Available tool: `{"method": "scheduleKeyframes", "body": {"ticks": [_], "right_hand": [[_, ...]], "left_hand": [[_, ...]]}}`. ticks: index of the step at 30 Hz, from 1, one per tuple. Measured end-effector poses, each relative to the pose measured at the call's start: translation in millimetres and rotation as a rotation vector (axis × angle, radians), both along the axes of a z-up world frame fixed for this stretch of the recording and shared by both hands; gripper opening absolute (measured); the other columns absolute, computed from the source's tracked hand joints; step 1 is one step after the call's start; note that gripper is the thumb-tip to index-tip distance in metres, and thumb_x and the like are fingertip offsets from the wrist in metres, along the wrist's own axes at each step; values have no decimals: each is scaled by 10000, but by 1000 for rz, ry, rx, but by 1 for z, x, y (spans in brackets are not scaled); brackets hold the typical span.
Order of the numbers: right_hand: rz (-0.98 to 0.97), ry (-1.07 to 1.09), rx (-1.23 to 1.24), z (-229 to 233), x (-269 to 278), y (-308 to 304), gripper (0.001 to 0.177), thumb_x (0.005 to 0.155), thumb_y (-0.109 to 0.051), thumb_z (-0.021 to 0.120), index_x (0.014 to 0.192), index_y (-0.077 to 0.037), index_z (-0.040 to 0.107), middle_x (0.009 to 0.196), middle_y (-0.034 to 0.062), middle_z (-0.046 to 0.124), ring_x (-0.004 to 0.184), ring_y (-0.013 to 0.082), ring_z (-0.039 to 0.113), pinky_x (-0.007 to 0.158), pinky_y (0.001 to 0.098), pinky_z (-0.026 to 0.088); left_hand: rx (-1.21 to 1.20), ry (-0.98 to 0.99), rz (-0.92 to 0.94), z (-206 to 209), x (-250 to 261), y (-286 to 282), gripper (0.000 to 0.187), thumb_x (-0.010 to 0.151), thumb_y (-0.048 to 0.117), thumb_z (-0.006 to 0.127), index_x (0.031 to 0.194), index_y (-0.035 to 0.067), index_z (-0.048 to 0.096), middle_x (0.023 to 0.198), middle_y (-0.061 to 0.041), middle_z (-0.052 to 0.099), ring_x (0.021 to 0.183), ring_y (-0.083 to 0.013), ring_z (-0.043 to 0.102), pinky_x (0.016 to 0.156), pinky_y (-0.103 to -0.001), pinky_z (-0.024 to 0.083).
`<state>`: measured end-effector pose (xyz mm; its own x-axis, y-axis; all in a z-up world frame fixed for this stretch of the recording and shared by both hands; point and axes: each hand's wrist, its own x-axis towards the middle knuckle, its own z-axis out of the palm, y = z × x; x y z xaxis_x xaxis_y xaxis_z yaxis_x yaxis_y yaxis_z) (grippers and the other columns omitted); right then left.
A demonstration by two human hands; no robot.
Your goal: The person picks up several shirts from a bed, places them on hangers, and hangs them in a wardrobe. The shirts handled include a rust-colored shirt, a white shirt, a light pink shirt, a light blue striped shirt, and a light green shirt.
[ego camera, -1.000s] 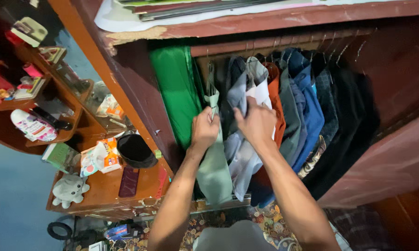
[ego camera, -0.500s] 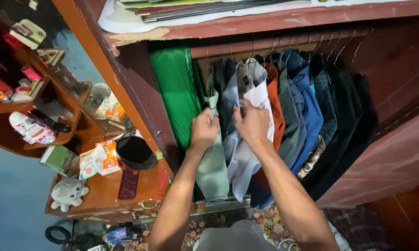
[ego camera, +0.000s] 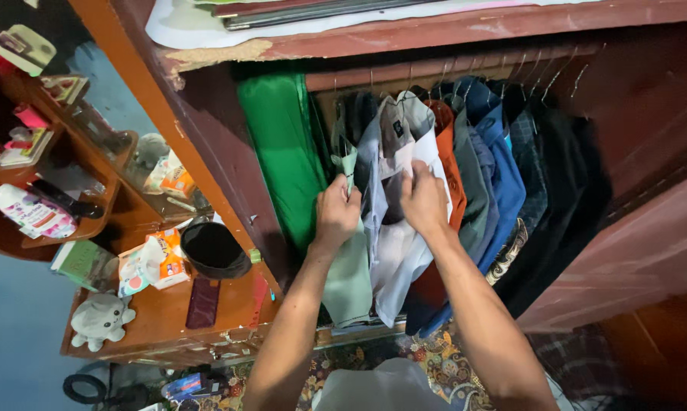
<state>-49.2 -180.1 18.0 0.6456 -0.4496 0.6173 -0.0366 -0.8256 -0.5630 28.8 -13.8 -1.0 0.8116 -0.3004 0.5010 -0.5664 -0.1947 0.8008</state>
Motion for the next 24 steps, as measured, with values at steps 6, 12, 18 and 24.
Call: {"method": "scheduleKeyframes", "body": {"ticks": [6, 12, 18, 24], "right_hand": [[-52, -11, 154, -6, 7, -1, 234, 982, -142, 588, 1161, -10, 661, 744, 318, 650, 718, 512, 659, 686, 563, 517], [-74, 19, 92, -1, 7, 3, 211, 990, -127, 582, 1142, 4, 647, 803, 328, 663, 769, 519, 652, 722, 575, 504], [36, 93, 123, 1, 2, 1, 198, 1002, -135, 570, 1112, 13, 642, 830, 332, 663, 807, 523, 645, 749, 568, 494], [126, 24, 57, -1, -2, -6, 234, 985, -135, 596, 1158, 20, 627, 889, 346, 656, 854, 537, 636, 754, 565, 499]], "left_hand": [[-12, 7, 5, 1, 3, 2, 219, 901, 111, 621, 768, 19, 473, 598, -182, 529, 547, -388, 570, 528, -496, 404], [61, 50, 51, -2, 8, 6, 224, 908, 123, 626, 790, 2, 478, 617, -211, 507, 546, -409, 536, 549, -512, 399], [104, 93, 79, -4, 6, 0, 243, 900, 155, 643, 783, 5, 492, 636, -198, 566, 600, -401, 592, 582, -505, 438], [145, 78, 83, 1, 5, -7, 225, 895, 163, 650, 796, 11, 516, 651, -197, 585, 619, -405, 605, 603, -510, 451]]}}
